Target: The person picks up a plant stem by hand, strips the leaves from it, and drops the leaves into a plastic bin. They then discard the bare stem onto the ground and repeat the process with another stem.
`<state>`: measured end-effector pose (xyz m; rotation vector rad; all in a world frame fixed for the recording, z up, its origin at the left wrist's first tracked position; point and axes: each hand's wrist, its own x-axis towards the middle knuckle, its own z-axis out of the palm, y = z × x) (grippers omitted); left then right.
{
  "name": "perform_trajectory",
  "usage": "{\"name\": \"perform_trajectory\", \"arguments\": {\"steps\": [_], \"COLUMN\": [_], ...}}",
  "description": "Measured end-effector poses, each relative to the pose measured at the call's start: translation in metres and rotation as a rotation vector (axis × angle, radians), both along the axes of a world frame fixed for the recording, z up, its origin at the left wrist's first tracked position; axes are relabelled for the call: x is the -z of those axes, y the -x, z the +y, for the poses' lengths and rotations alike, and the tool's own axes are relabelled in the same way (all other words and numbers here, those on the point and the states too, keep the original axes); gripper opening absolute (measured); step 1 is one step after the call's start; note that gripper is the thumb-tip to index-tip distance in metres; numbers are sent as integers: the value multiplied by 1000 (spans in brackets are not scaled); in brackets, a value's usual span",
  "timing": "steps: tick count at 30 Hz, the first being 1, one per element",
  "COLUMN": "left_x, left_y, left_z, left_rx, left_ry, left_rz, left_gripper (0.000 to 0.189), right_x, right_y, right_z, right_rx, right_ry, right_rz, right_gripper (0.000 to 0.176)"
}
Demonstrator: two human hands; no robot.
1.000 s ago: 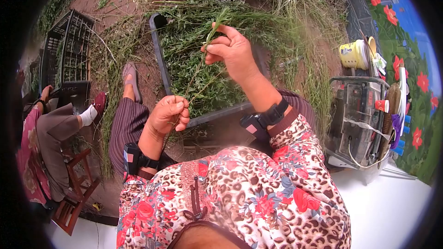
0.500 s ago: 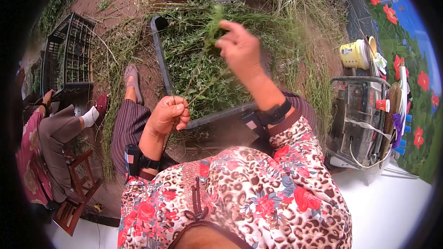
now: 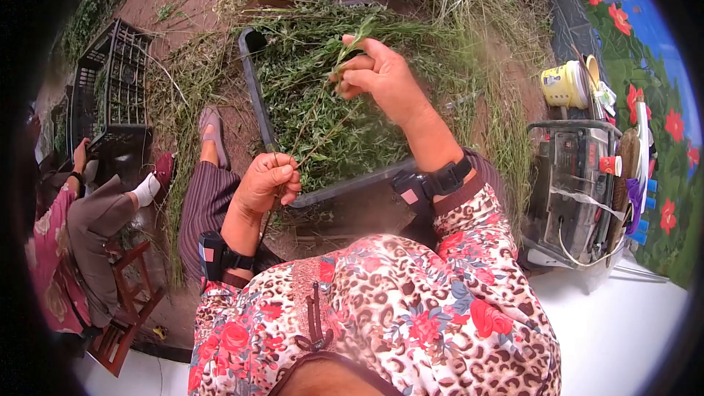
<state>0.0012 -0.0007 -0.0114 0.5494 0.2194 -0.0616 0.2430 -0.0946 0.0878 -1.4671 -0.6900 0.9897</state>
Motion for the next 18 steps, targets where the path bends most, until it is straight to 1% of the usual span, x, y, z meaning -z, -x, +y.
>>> {"name": "perform_trajectory", "arguments": {"steps": [3,7,9,13,16,18], "left_x": [-2,-13,-14,-1,-1,-4], "left_y": [0,-2,-3,-1,-1,-1], "left_z": [0,-3,-3,0,0,-1], "left_rx": [-10,-29,-19,30,27,16], "left_ry": [-21,-125,-154,-107,-111,-112], "left_rz": [17,72,86,57,64,81], "left_gripper": [18,22,22,18,19,19], "right_x": [-5,-6,-8,-7,-7,-6], "right_y": [1,4,6,7,8,8], "right_z": [0,0,1,1,0,0], "right_rx": [-33,-35,0,40,65,87], "right_ry": [-40,-95,-87,-51,-47,-3], "right_rz": [51,69,44,-20,-60,-186], "right_gripper": [53,54,56,60,57,54]}}
